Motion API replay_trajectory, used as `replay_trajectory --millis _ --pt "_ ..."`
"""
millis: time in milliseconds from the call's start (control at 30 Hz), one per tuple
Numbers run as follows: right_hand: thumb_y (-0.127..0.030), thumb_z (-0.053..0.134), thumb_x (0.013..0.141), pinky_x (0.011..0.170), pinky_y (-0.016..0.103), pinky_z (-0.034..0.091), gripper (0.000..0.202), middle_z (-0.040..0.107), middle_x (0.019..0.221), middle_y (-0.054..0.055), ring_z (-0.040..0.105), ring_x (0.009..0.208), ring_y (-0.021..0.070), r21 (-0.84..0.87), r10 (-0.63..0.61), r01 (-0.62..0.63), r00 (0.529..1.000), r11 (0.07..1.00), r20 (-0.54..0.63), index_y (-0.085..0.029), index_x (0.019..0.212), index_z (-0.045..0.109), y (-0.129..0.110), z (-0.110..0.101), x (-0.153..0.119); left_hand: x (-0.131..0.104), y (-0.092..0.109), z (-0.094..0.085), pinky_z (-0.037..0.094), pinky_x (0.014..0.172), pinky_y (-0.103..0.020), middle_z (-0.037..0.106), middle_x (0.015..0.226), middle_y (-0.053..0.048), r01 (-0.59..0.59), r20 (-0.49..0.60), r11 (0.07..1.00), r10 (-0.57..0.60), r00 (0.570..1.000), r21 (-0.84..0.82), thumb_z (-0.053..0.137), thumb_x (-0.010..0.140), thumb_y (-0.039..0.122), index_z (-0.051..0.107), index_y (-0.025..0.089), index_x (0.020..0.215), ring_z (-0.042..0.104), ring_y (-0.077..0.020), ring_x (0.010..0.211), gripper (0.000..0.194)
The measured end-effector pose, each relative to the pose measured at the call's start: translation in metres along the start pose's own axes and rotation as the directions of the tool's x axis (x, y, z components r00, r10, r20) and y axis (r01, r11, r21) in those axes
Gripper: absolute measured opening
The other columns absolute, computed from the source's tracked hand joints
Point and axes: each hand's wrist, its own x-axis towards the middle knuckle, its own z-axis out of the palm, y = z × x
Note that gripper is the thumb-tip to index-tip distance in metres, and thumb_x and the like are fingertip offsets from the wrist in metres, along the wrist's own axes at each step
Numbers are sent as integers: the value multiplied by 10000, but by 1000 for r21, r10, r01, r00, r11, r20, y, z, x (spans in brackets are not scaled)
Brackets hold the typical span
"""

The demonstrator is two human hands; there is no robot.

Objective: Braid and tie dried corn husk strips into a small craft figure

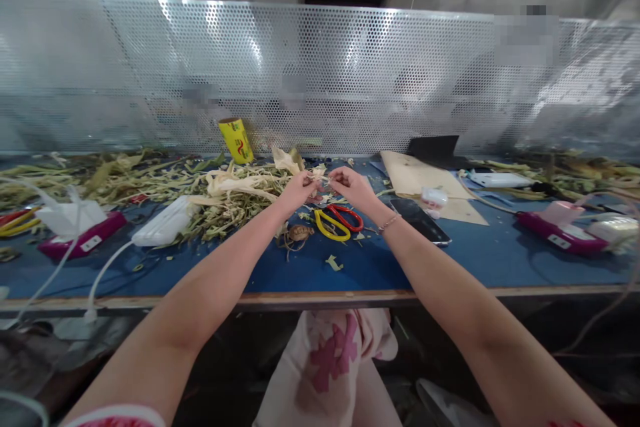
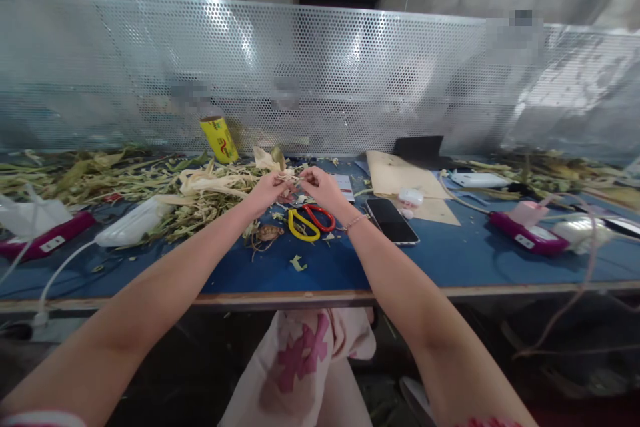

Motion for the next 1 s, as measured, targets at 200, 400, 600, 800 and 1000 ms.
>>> replay_trajectory --millis 200,400,600,800,1000 --pt "-245 495 707 598 289 454 93 518 629 -17 512 559 111 -30 6 -7 1000 1000 -21 -185 777 507 1 -2 -1 6 -4 -11 392 429 -198 608 656 13 -11 -136 996 -1 991 -92 500 785 161 433 169 874 412 -34 352 112" --pt "-236 481 702 578 271 438 84 509 602 -24 494 538 100 -49 -9 9 1000 999 6 -185 763 508 4 -3 -1 9 -6 -12 450 530 -203 600 620 -27 108 -175 961 -156 972 -255 483 745 15 487 114 723 499 -48 451 101" --pt "-247 481 708 580 278 433 88 519 619 -19 502 532 105 -88 6 -3 1000 996 24 -187 763 513 4 -2 -1 14 -3 -20 485 607 -199 539 548 -12 49 -285 877 -208 936 -477 417 741 -51 480 107 604 539 -59 516 219" --pt "-260 479 718 560 267 437 89 503 624 -23 493 523 98 -92 23 -15 997 996 80 -189 762 510 3 -1 -3 18 1 -31 472 554 -166 500 523 18 -106 -521 759 -331 786 -642 356 821 49 389 161 648 502 -45 473 209" --pt "-264 488 716 561 255 447 97 493 625 -28 493 536 92 -86 27 -17 993 996 112 -187 770 512 4 0 -3 20 0 -39 397 449 -150 505 620 55 -251 -700 784 -300 648 -568 324 856 138 347 233 858 434 -37 410 98"
